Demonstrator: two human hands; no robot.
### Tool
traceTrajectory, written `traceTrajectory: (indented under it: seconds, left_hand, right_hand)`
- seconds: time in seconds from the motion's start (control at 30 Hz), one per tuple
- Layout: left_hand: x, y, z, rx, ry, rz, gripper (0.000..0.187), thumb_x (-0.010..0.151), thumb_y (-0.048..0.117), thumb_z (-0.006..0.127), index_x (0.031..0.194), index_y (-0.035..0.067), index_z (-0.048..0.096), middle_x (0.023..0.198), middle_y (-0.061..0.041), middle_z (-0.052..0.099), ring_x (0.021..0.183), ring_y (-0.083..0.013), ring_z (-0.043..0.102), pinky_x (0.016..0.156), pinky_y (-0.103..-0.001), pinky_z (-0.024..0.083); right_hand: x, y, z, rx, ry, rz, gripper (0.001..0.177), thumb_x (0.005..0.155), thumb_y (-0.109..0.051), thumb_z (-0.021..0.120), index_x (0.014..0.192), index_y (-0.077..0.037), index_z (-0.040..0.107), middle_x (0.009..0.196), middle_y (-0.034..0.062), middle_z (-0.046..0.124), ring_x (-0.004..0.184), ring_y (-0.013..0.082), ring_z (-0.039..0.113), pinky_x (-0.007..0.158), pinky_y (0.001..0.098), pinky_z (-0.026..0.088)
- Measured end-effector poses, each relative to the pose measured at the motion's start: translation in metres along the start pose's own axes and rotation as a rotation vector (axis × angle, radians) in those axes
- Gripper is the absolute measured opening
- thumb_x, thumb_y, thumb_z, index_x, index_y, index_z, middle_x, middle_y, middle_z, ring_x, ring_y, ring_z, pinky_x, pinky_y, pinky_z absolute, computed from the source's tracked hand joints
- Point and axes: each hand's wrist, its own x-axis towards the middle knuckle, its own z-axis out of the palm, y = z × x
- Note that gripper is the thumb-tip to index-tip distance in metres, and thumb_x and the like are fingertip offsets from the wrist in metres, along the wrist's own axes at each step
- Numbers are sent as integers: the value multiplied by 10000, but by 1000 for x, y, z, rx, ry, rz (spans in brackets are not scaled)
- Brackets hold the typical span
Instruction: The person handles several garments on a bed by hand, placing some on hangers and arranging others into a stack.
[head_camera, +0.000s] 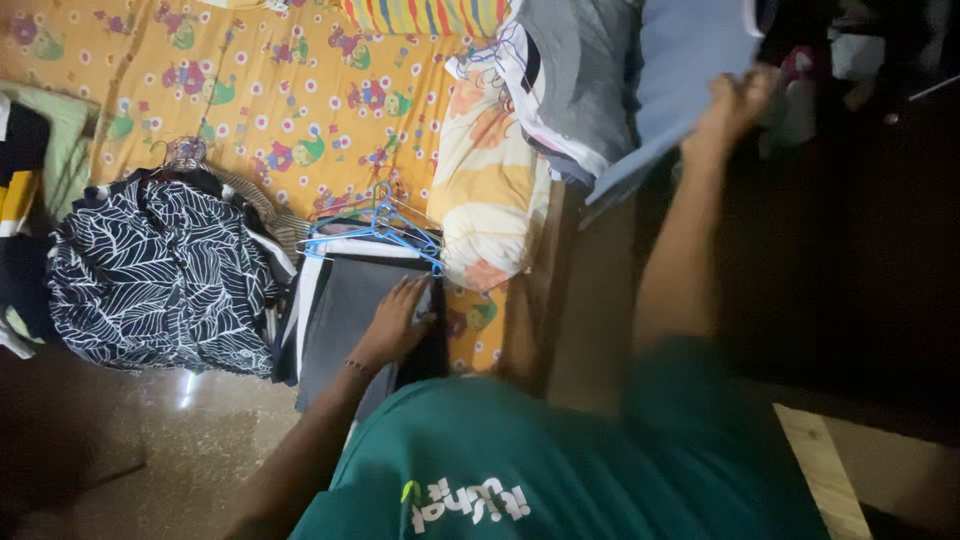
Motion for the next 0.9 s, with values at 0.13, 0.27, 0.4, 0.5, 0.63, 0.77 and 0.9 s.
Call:
traceTrajectory:
  seconds: [0.13, 0.27, 0.4, 0.5, 0.63, 0.77, 0.9]
  left_hand:
    - [43, 62, -36, -189, 55, 89, 767, 842, 202, 741, 1515, 30, 417, 1499, -229, 506, 1422, -434, 434, 1173, -483, 356]
    - [85, 149, -101, -506, 49, 316, 671, 990, 262, 695, 1540, 16, 402, 1538, -202, 514, 1440, -319, 498, 1184, -411, 398]
    - [88, 227, -178, -684, 97, 517, 587, 1097, 305, 619, 1564, 12, 417, 1584, -205, 525, 1479, -275, 515, 1217, -387, 424]
    - [52, 257, -219, -643, 84, 449, 573, 1046, 355, 630, 1483, 10, 494, 1321, -176, 638, 1225, -243, 635, 1039, -364, 507]
    - [-11, 244, -244, -448, 103, 145, 425, 995, 374, 665, 1206, 6, 666, 864, -90, 703, 753, -184, 680, 713, -345, 552]
    - [-84, 190, -249, -521, 156, 56, 335, 1027, 320, 652, 1111, -1, 692, 832, -74, 661, 760, -130, 583, 680, -326, 526]
    - [-177, 126, -246, -875, 187, -3, 279, 1065, 282, 577, 1066, 17, 667, 827, 13, 648, 739, -41, 586, 651, -255, 508]
  right_hand:
    - [-42, -118, 5, 121, -9, 12, 582, 755, -27, 633, 1317, -67, 489, 1186, 148, 609, 1113, 311, 632, 963, 522, 578]
    - [-151, -219, 38, 254, -89, -83, 603, 769, -57, 616, 1355, -15, 478, 1159, 173, 610, 1014, 305, 662, 872, 511, 598]
    - [-280, -246, 81, 30, -208, -354, 465, 879, -51, 702, 1306, -11, 521, 1099, 97, 575, 812, 159, 602, 711, 325, 547]
    - [-358, -252, 104, -212, -414, -548, 283, 924, -82, 697, 1169, -58, 558, 1030, 108, 577, 892, 235, 587, 833, 336, 529]
    - [-425, -263, 130, -258, -797, -468, 399, 1001, -184, 716, 1302, 10, 539, 1117, 154, 629, 1028, 274, 685, 878, 354, 562]
    - [-488, -286, 161, -359, -933, -652, 569, 846, -279, 876, 1216, 35, 579, 1020, 158, 637, 910, 308, 680, 807, 403, 558]
    - [-548, -337, 181, -220, -1496, -187, 740, 781, -309, 891, 1297, 53, 504, 942, 145, 588, 807, 316, 629, 716, 378, 532]
